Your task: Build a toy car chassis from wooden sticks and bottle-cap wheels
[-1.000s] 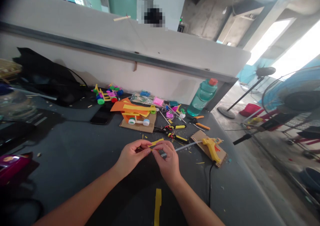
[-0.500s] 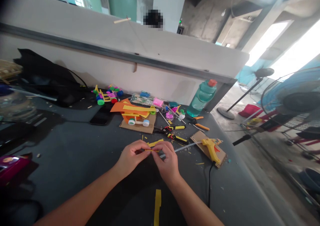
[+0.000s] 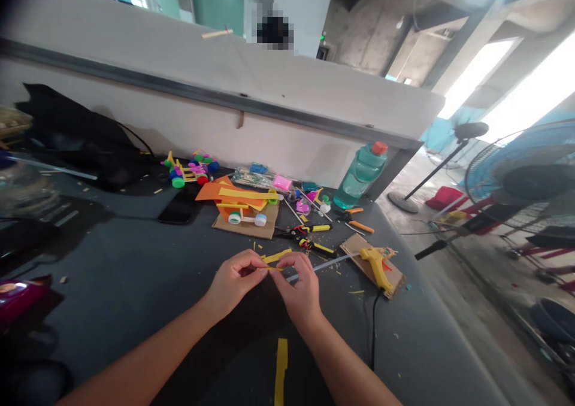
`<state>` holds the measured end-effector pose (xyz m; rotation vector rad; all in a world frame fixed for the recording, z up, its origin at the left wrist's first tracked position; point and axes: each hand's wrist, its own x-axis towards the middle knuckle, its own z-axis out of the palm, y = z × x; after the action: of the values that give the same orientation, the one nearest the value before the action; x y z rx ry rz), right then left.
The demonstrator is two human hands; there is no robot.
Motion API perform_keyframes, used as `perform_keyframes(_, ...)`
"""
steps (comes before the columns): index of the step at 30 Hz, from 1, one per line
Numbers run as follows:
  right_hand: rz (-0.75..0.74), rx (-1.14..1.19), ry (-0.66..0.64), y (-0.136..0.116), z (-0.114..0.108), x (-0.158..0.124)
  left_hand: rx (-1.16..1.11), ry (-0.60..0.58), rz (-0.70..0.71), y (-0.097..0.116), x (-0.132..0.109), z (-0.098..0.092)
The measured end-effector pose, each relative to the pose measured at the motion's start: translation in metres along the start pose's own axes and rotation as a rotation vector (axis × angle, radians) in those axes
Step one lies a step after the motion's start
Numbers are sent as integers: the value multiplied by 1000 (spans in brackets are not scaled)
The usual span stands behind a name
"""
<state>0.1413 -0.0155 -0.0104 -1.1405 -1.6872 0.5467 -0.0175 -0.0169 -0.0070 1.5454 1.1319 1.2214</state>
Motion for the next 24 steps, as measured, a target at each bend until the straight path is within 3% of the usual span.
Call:
perform_keyframes(4,11,29,-9,2,-2,1,-39,-18,-61,-1,0,0)
perform_keyframes(18,-27,-26,-52,-1,-1,-2,-5,14,-17,-3,-1,0)
perform_keyframes(24,-7,-36,-34,2,-2,-2,8,34,-70,0,-1,1)
